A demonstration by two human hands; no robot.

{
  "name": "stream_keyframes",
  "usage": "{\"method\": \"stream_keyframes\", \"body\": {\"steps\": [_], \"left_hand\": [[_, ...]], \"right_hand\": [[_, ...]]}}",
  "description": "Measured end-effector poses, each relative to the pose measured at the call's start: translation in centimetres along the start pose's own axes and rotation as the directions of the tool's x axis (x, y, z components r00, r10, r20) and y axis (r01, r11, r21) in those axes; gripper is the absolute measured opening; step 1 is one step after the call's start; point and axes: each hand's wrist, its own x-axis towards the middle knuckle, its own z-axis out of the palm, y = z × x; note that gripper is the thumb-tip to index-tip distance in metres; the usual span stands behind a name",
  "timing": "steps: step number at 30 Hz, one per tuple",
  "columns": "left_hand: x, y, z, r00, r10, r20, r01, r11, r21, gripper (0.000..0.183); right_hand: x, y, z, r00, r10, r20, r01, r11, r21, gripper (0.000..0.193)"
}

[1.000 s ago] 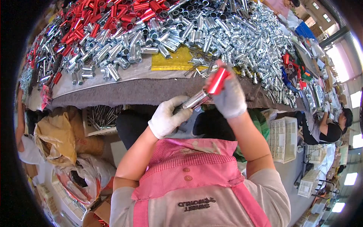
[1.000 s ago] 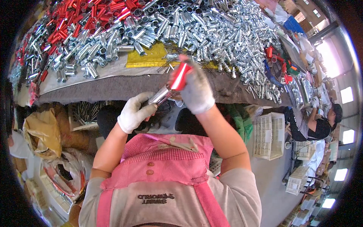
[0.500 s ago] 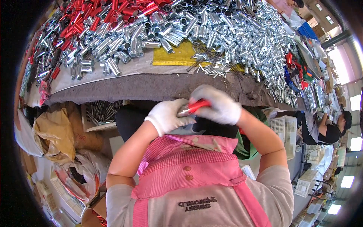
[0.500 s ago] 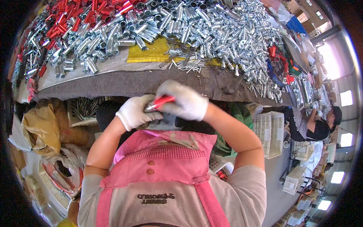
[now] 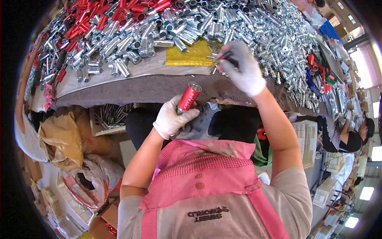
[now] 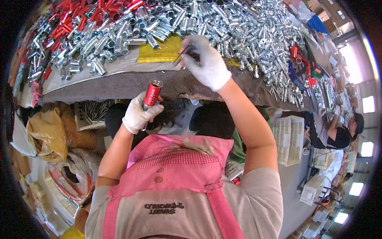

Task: Assemble metal tool components by inserting internal parts and connecting handles at a factory workbench.

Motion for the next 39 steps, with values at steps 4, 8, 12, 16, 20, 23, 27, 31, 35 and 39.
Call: {"method": "stream_keyframes", "body": {"steps": [4,8,12,16,20,23,27,31,35,39], "left_hand": [[0.4,-0.4,1.6,0.986,0.032,0.166,-0.049,0.994,0.098,0.037],[1.8,-1.5,3.5,0.889,0.265,0.372,-0.343,0.926,0.16,0.065],[1.4,-0.9,7.0,0.85,0.292,0.438,-0.517,0.619,0.591,0.077],[1.1,-2.3,9.9,0.818,0.11,0.565,-0.474,0.686,0.552,0.056],[0.4,-3.9,10.8,0.87,0.084,0.486,-0.327,0.835,0.442,0.044],[0.6,-6.4,10.0,0.946,-0.127,0.299,0.019,0.941,0.338,0.04],[0.0,-5.6,10.5,0.959,-0.194,0.208,0.095,0.908,0.409,0.029],[0.3,-6.1,10.7,0.96,-0.214,0.181,0.133,0.916,0.38,0.026],[-0.4,-5.9,11.4,0.954,-0.276,0.12,0.22,0.912,0.348,0.025],[1.5,-5.4,12.0,0.927,-0.256,0.273,0.149,0.922,0.358,0.028]], "right_hand": [[-4.2,-3.8,-2.5,0.972,0.026,0.235,-0.034,0.999,0.032,0.017],[-8.1,-3.3,-4.6,0.93,0.168,0.326,-0.16,0.986,-0.051,0.017],[-12.9,-1.1,-5.3,0.949,-0.064,0.31,0.136,0.967,-0.217,0.016],[-17.8,0.6,-7.3,0.902,0.28,0.33,-0.289,0.957,-0.022,0.02],[-26.3,14.3,-14.9,0.526,0.834,0.168,-0.813,0.551,-0.189,0.029],[-37.1,27.9,-13.1,0.375,0.927,-0.005,-0.551,0.219,-0.805,0.03],[-43.2,33.6,-9.1,0.411,0.888,-0.208,-0.532,0.048,-0.845,0.03],[-45.5,36.3,-8.1,0.607,0.77,-0.198,-0.416,0.096,-0.904,0.031],[-41.4,34.5,-8.2,0.506,0.862,-0.021,-0.319,0.165,-0.933,0.034],[-49.6,41.2,-10.3,0.356,0.886,-0.297,-0.502,-0.087,-0.861,0.04]]}}
